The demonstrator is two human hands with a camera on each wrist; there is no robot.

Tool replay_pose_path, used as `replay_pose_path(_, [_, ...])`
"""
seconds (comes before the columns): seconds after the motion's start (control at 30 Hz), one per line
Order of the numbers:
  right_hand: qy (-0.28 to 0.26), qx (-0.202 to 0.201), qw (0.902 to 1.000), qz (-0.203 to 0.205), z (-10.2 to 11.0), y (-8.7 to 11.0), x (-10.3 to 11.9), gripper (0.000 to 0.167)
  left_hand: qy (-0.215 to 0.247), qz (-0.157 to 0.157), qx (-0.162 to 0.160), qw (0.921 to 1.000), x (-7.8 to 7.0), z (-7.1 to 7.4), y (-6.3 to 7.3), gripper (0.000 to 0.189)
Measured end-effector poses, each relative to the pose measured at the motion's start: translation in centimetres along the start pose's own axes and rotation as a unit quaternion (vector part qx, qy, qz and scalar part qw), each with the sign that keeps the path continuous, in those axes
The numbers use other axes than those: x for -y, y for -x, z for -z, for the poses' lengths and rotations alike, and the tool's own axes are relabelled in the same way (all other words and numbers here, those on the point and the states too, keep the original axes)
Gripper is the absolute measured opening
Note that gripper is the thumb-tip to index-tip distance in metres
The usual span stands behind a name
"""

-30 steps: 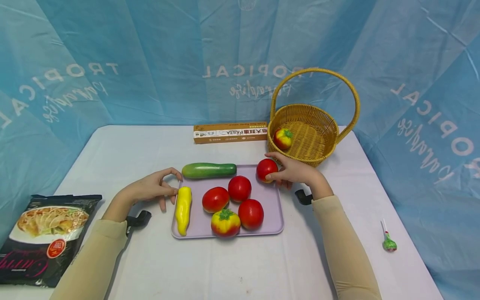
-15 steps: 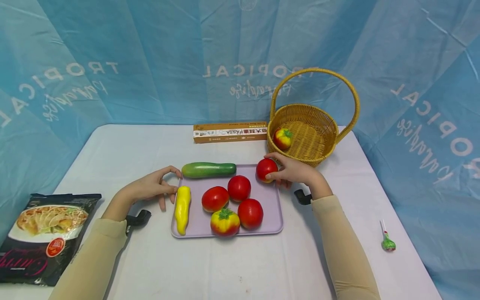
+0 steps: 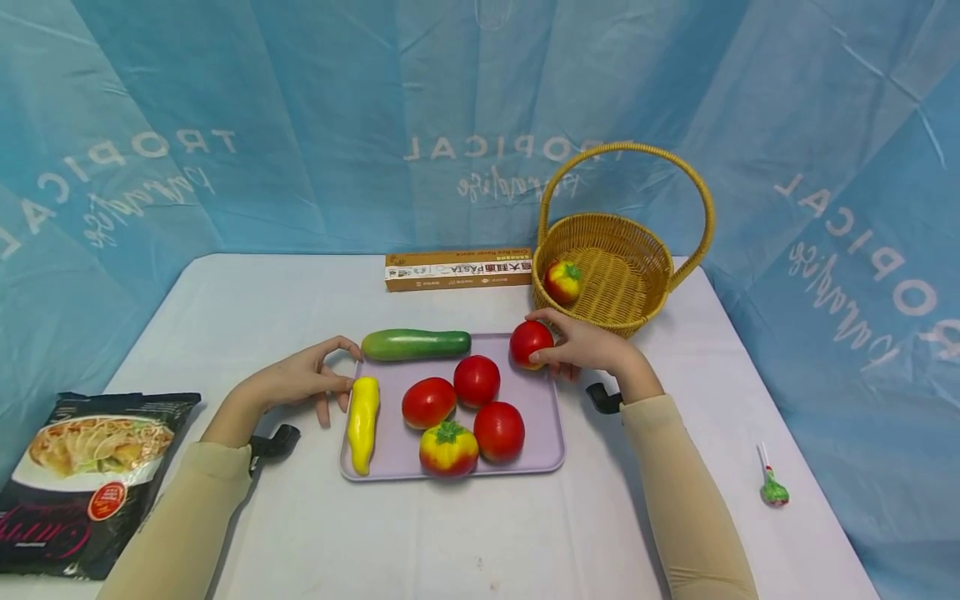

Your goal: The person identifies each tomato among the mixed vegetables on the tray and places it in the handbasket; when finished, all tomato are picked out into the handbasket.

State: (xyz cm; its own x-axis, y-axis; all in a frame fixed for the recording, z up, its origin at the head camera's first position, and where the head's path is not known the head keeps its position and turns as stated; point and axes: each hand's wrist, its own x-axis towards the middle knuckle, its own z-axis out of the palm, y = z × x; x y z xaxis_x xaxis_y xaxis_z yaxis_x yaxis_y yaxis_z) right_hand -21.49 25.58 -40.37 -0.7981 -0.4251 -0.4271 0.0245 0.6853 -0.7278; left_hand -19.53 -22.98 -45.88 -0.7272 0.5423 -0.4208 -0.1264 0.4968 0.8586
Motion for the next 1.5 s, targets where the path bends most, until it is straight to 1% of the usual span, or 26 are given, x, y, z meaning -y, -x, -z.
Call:
replay_pose_path(0.17, [0.006,-0.004,0.9999,0.011,0.1,0.2,0.2,0.072,0.001,-0.006,0.004,1.0000,0.0,0.0,0.1,0.050])
replay_pose_path(0.37, [-0.011,-0.009,0.9987,0.050,0.3,0.9,1.0,0.071,-0.005,-0.003,0.001,1.0000,0.1,-0.1,0.1,0.050])
replay_pose_path(0.5, [-0.027,-0.023,0.9968,0.072,0.6,1.5,1.9,0.072,-0.005,0.001,-0.001,1.0000,0.1,-0.1,0.1,0.049])
replay_pose_path(0.6, [-0.041,-0.044,0.9950,0.080,1.1,1.8,2.6,0.073,-0.002,0.003,-0.003,1.0000,0.2,-0.1,0.0,0.048])
replay_pose_path(0.73, [-0.068,-0.082,0.9909,0.082,2.2,2.2,3.6,0.076,-0.003,0.004,-0.004,1.0000,0.1,0.0,0.1,0.048])
replay_pose_path(0.8, [-0.090,-0.104,0.9869,0.084,2.8,2.3,4.0,0.076,-0.003,0.004,-0.004,1.0000,0.0,0.0,0.0,0.048])
replay_pose_path(0.9, [-0.131,-0.137,0.9776,0.090,3.7,2.5,4.3,0.075,-0.002,0.004,-0.003,1.0000,-0.1,0.0,0.0,0.048])
replay_pose_path(1.03, [-0.173,-0.185,0.9627,0.096,4.7,2.5,3.9,0.073,-0.001,0.008,-0.004,1.0000,-0.1,-0.1,-0.1,0.048])
replay_pose_path(1.13, [-0.178,-0.219,0.9556,0.087,5.2,2.3,3.0,0.075,-0.005,0.011,-0.006,0.9999,-0.2,-0.1,-0.1,0.048])
replay_pose_path(1.23, [-0.180,-0.245,0.9502,0.067,5.8,2.0,1.8,0.078,-0.010,0.011,-0.010,0.9998,-0.2,0.0,0.0,0.049])
replay_pose_path(1.3, [-0.187,-0.255,0.9473,0.053,6.1,1.9,1.1,0.079,-0.012,0.009,-0.010,0.9998,-0.2,0.0,0.0,0.050])
replay_pose_path(1.4, [-0.181,-0.266,0.9461,0.035,6.5,1.7,0.2,0.082,-0.009,0.010,-0.010,0.9999,-0.1,0.0,0.0,0.049])
replay_pose_path(1.5, [-0.152,-0.280,0.9475,0.021,6.6,1.6,-0.5,0.085,-0.006,0.007,-0.009,0.9999,-0.1,0.0,0.0,0.049])
